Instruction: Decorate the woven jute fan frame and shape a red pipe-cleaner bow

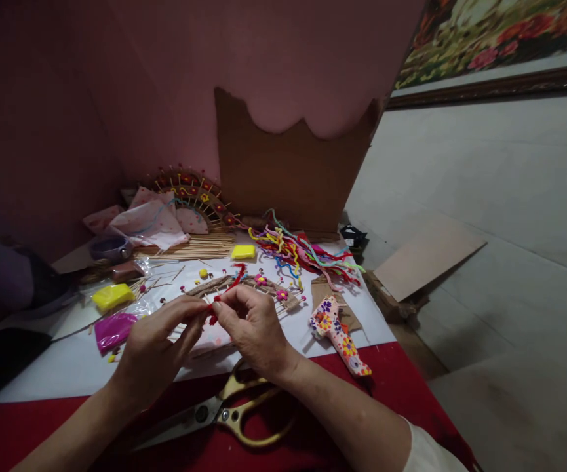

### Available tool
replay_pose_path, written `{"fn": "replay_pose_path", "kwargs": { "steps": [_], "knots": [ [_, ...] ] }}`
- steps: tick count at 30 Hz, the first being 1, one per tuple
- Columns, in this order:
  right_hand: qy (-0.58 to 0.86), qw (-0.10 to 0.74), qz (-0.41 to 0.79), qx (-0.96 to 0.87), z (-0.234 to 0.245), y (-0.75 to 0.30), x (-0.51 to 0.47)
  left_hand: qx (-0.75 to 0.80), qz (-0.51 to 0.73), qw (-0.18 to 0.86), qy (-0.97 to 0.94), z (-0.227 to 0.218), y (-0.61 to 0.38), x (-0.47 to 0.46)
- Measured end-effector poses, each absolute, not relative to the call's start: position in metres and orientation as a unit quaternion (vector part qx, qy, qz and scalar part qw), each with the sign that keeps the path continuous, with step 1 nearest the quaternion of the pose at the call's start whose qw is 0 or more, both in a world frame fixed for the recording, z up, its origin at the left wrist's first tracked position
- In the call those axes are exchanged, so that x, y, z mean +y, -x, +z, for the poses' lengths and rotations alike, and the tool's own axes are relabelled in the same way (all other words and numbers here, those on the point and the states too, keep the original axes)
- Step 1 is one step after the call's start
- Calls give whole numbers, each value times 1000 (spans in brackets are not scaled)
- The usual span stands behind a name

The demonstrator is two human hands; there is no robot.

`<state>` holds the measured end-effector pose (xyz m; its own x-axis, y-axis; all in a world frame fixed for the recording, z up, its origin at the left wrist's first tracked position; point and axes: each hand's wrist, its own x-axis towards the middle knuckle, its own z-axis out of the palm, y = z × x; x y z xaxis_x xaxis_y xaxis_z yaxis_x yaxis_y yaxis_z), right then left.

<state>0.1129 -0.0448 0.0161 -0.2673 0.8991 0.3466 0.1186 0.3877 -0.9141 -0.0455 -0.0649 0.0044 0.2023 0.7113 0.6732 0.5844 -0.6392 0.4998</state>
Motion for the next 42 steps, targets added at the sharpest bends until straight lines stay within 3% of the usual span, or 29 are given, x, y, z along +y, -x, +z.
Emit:
{"fn": "replay_pose_path", "kwargs": {
  "steps": [5,12,15,38,42],
  "knots": [
    [369,478,403,-687,15,-112,-46,424,452,108,-777,8,45,-67],
    [328,455,515,-649,18,-116,-41,454,439,424,-649,16,49,-70],
    [321,440,561,-623,19,-117,-38,441,437,498,-606,17,50,-69],
    [329,463,492,-660,18,-116,-40,436,461,514,-578,16,48,-68],
    [345,489,405,-691,24,-122,-39,445,485,493,-569,16,49,-67]
  ]
}}
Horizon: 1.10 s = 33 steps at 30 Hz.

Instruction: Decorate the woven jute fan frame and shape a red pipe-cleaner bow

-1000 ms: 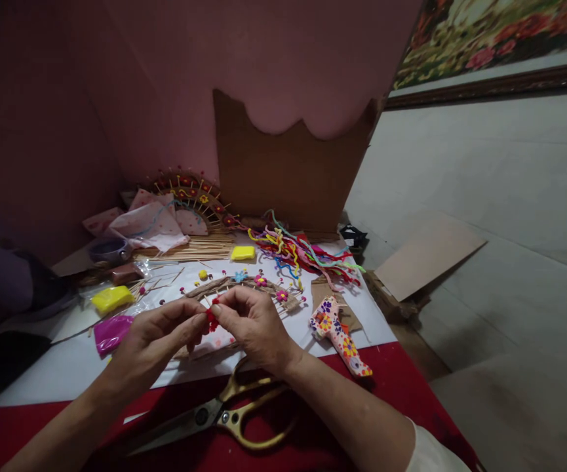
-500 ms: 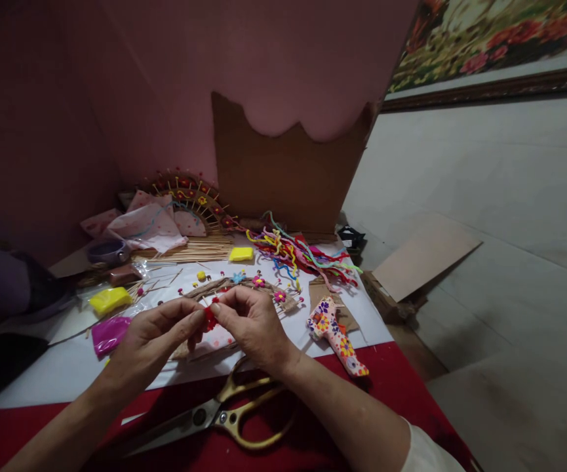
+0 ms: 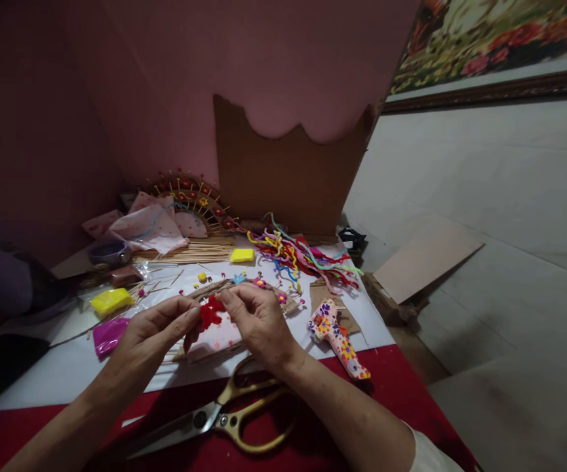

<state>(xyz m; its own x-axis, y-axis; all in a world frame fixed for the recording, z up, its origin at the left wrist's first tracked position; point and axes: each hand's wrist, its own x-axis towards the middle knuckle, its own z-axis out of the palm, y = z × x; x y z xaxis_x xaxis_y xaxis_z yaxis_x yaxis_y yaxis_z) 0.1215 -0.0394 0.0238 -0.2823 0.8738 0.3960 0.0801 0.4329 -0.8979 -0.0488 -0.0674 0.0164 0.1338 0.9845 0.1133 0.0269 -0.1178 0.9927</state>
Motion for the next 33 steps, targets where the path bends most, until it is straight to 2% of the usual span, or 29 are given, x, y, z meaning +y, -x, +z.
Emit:
{"fn": "replay_pose_path", "kwargs": {
  "steps": [3,8,11,17,33],
  "knots": [
    [334,512,335,-717,28,-127,-38,433,502,491,-565,15,51,-66],
    [314,443,316,-778,30,-128,-38,428,506,495,-562,16,53,-66],
    [322,439,257,-799,27,-127,-40,426,512,498,-555,17,52,-67],
    [332,449,154,-815,20,-125,-43,390,553,564,-474,17,42,-69],
    [296,460,111,-830,10,-122,-41,387,568,584,-432,20,38,-69]
  ]
}}
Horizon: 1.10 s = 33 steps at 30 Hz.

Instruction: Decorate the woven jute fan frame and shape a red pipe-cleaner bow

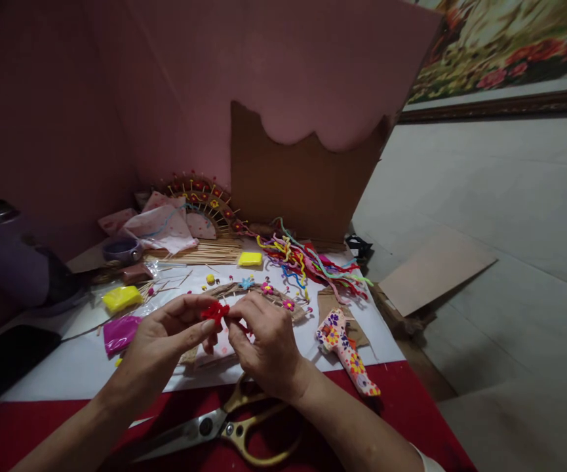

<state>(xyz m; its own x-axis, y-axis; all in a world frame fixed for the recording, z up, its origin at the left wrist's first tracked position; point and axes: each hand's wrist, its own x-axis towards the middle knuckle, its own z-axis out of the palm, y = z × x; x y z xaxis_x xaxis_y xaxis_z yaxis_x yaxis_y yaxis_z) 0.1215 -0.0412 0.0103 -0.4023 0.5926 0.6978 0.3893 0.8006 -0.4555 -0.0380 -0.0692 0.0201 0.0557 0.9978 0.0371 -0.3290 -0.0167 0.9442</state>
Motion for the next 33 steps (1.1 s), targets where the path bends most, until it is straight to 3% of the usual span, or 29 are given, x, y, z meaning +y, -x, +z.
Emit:
{"fn": "replay_pose_path", "kwargs": {
  "steps": [33],
  "knots": [
    [284,417,119,-855,14,-123,-46,490,553,541,-401,20,37,-66]
  ]
}}
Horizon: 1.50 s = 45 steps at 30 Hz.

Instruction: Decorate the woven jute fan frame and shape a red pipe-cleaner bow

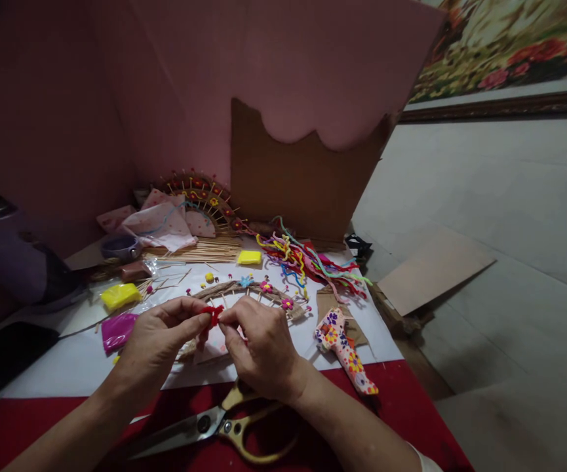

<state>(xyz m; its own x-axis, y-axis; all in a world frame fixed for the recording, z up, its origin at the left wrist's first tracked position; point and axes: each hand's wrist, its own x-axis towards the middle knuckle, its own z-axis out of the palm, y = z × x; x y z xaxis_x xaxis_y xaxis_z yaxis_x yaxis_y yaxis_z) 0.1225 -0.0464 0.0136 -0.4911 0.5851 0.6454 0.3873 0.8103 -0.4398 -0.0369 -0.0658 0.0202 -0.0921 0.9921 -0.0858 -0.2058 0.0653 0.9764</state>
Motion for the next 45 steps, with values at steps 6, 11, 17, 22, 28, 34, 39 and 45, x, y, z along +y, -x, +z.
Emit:
{"fn": "replay_pose_path", "kwargs": {
  "steps": [6,11,17,22,28,34,39,45],
  "knots": [
    [300,403,142,-853,15,-122,-48,492,557,522,-419,19,38,-67],
    [307,387,138,-858,20,-123,-51,489,560,523,-417,18,39,-67],
    [331,393,175,-840,19,-122,-48,466,544,572,-399,16,42,-65],
    [337,414,267,-802,16,-121,-46,434,547,594,-400,17,42,-67],
    [364,466,235,-772,14,-122,-45,422,552,611,-380,18,41,-68],
    [374,500,203,-755,7,-121,-46,438,556,597,-377,17,42,-65],
    [359,470,269,-761,8,-120,-45,438,550,607,-370,17,41,-65],
    [319,461,350,-751,8,-120,-43,425,522,628,-389,17,42,-69]
  ]
}}
